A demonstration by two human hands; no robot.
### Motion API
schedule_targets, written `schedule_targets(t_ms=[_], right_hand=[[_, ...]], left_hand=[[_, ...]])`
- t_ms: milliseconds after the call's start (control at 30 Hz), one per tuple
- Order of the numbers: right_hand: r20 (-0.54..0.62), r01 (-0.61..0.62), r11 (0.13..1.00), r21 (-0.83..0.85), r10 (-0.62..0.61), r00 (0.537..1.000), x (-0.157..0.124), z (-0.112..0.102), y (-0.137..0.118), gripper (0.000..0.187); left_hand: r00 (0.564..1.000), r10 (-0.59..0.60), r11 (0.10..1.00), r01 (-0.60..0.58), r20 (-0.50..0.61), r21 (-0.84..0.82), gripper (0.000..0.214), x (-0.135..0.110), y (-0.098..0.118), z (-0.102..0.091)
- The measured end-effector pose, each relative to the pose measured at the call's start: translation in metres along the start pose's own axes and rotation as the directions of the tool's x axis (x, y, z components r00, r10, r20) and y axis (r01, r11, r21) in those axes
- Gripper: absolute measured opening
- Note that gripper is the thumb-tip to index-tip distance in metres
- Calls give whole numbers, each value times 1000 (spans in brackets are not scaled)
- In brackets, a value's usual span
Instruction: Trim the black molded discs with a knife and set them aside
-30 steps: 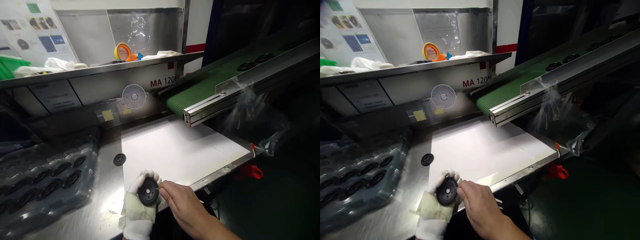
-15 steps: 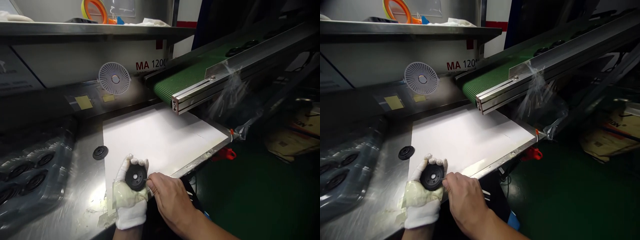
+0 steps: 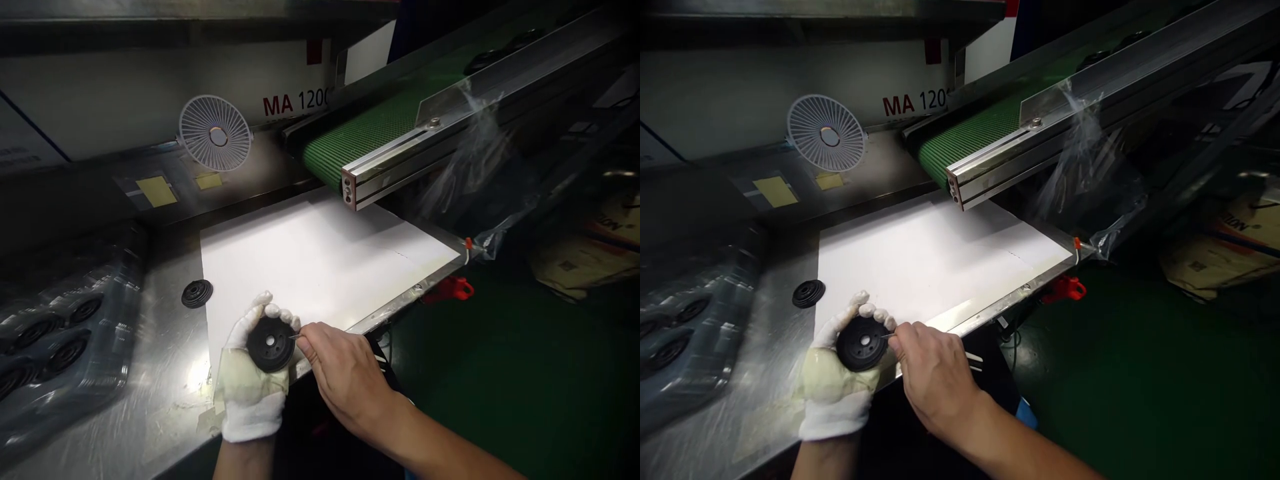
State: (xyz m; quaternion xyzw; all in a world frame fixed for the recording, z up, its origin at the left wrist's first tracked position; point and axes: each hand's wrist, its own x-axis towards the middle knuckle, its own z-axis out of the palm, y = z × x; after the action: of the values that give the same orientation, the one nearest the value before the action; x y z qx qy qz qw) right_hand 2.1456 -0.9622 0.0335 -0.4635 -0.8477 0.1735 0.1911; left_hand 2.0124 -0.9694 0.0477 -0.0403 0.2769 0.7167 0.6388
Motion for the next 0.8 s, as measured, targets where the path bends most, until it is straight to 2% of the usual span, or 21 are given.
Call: schedule_targets(t_ms=[167,300,367,433,500,600,733,800], right_hand=[[-6,18,1000,-5,-18,1000,-4,14,-6,24],[-13,39,999,-10,-40,999,-7,17,-11,22],[0,41,999,-1,-41,999,-6,13,-10,21],[20,28,999,23,-29,999,-4,8,-5,22],[32,-2,1000,29,1,999,-2,4,-1,23],[21,-23,1000,-1,23,999,-1,5,1,23],[-4,16,1000,-19,-16,1000,-4,16,-5,24],[-25,37,999,-26,-38,999,-6,20,-9,24]], left_hand=[[990,48,993,-61,-130,-101,10,13,-6,7],[970,208,976,-215,-124,-44,14,15,-8,2],[976,196,981,-194,-94,31,24,12,-8,-1],[990,106,993,-100,-93,67,33,7,-6,-2],[995,42,998,-37,-92,49,34,4,-5,-1],[994,85,996,-85,-70,-5,23,5,-5,3],[979,143,986,-153,-145,-62,11,14,-9,5],[969,198,975,-210,-148,-68,10,17,-12,2]])
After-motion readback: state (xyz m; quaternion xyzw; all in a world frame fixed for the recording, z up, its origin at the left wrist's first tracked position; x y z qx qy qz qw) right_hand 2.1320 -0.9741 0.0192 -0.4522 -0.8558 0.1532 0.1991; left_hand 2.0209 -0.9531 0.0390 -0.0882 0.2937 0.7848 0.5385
